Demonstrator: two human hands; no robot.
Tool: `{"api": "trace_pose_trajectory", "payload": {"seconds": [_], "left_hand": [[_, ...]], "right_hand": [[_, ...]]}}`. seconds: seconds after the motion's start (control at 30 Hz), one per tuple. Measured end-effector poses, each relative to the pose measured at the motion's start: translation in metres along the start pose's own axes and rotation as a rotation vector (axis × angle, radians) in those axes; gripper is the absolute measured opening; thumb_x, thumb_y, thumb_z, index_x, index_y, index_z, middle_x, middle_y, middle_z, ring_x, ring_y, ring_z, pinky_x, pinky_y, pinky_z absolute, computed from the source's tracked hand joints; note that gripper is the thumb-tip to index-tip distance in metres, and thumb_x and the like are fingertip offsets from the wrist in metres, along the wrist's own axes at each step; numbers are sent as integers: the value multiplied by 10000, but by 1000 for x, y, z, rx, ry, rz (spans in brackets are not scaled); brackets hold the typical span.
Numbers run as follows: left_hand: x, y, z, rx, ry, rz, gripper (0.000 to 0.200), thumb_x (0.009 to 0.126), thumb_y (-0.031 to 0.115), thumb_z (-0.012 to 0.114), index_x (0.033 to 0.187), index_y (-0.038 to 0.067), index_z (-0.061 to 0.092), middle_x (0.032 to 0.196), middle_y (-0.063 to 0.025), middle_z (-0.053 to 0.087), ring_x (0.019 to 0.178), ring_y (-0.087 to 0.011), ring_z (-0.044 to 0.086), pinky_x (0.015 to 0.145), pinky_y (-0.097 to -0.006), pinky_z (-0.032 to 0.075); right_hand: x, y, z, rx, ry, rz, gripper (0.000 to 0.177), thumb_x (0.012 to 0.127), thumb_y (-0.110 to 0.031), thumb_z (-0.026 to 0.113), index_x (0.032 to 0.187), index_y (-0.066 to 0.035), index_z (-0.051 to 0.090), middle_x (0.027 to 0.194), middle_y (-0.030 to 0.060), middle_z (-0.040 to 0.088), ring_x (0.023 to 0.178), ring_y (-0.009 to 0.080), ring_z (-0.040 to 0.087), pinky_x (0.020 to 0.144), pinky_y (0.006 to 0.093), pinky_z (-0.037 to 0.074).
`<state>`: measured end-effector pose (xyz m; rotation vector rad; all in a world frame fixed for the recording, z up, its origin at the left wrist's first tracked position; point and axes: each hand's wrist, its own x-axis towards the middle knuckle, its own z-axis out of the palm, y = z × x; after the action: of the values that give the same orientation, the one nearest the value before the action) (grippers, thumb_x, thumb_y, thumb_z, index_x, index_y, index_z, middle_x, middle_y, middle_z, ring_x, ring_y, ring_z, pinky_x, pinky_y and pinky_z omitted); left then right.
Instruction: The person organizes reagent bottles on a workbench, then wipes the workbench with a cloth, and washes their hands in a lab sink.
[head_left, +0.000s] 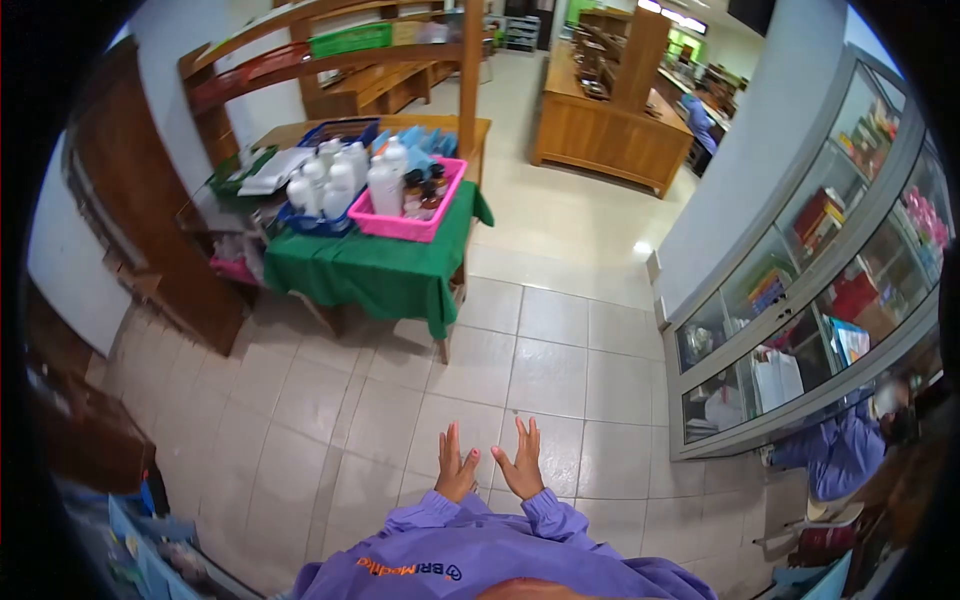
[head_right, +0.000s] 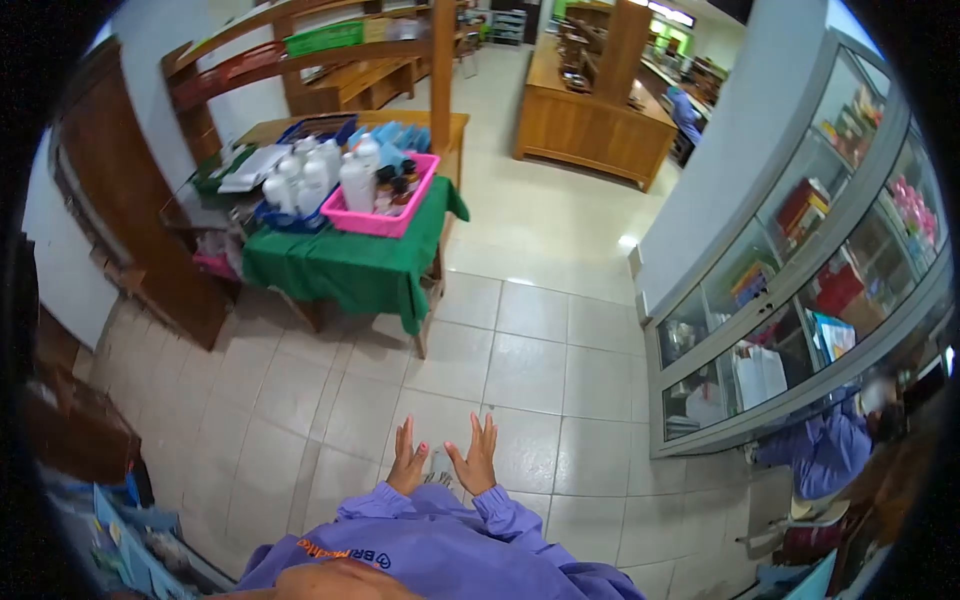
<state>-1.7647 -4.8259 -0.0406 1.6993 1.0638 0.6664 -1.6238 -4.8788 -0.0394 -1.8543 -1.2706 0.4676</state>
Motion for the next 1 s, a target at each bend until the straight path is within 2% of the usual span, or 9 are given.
{"api": "trace_pose_trajectory", "payload": {"seconds": [0.13, 0.2, 0.33, 0.5, 0.6, 0.7, 0.83, 1.0], "left_hand": [[92, 8, -5, -20, -84, -3, 658, 881, 431, 353, 1340, 25, 116, 1387, -172, 128, 1282, -367, 29, 1036, -435, 49], [142, 19, -10, -33, -113, -13, 639, 888, 427, 336, 1339, 26, 127, 1388, -166, 129, 1282, -361, 32, 1037, -432, 53], [242, 33, -5, 45, -147, 157, 620, 886, 402, 359, 1331, 19, 159, 1371, -188, 164, 1277, -355, 75, 1038, -426, 54], [347, 40, 32, 175, -202, 326, 629, 873, 386, 401, 1316, -3, 183, 1345, -216, 210, 1266, -353, 137, 1035, -430, 56], [409, 32, 69, 168, -247, 316, 645, 867, 398, 406, 1313, -11, 184, 1349, -216, 204, 1269, -350, 133, 1034, -427, 63], [470, 29, 102, 159, -270, 189, 702, 836, 456, 435, 1337, 51, 156, 1370, -209, 158, 1272, -382, 88, 1019, -462, 79], [580, 74, 118, 136, -191, 10, 732, 817, 480, 455, 1351, 98, 133, 1383, -190, 134, 1266, -409, 72, 1005, -492, 90], [702, 117, 110, 209, -14, 122, 704, 837, 464, 432, 1339, 51, 162, 1365, -195, 190, 1256, -412, 116, 1009, -471, 114]], "right_hand": [[79, 16, -7, -18, 37, 119, 704, 788, -356, 571, 1315, -59, 213, 1363, 257, 89, 1265, 392, 100, 1020, 435, 139], [118, 15, -17, -9, 79, 104, 676, 788, -318, 579, 1305, -53, 233, 1360, 252, 98, 1263, 384, 115, 1018, 431, 146], [199, 19, -45, 48, 189, 135, 655, 780, -265, 594, 1292, -41, 251, 1356, 250, 106, 1257, 385, 125, 1015, 430, 151], [278, 63, -68, 44, 328, 204, 633, 778, -247, 599, 1278, -32, 277, 1352, 250, 117, 1256, 371, 143, 1012, 414, 167], [335, 101, -84, 9, 346, 268, 641, 779, -260, 596, 1281, -31, 271, 1352, 253, 115, 1259, 368, 137, 1013, 414, 162], [406, 141, -104, 14, 323, 293, 645, 784, -278, 586, 1285, -33, 264, 1355, 250, 110, 1262, 368, 126, 1012, 419, 155], [539, 166, -142, 5, 270, 211, 639, 787, -284, 581, 1284, -33, 267, 1358, 243, 114, 1259, 373, 125, 1011, 426, 156], [687, 179, -164, -18, 170, 32, 632, 785, -283, 583, 1282, -42, 276, 1357, 242, 125, 1256, 379, 129, 1009, 436, 160]]}}
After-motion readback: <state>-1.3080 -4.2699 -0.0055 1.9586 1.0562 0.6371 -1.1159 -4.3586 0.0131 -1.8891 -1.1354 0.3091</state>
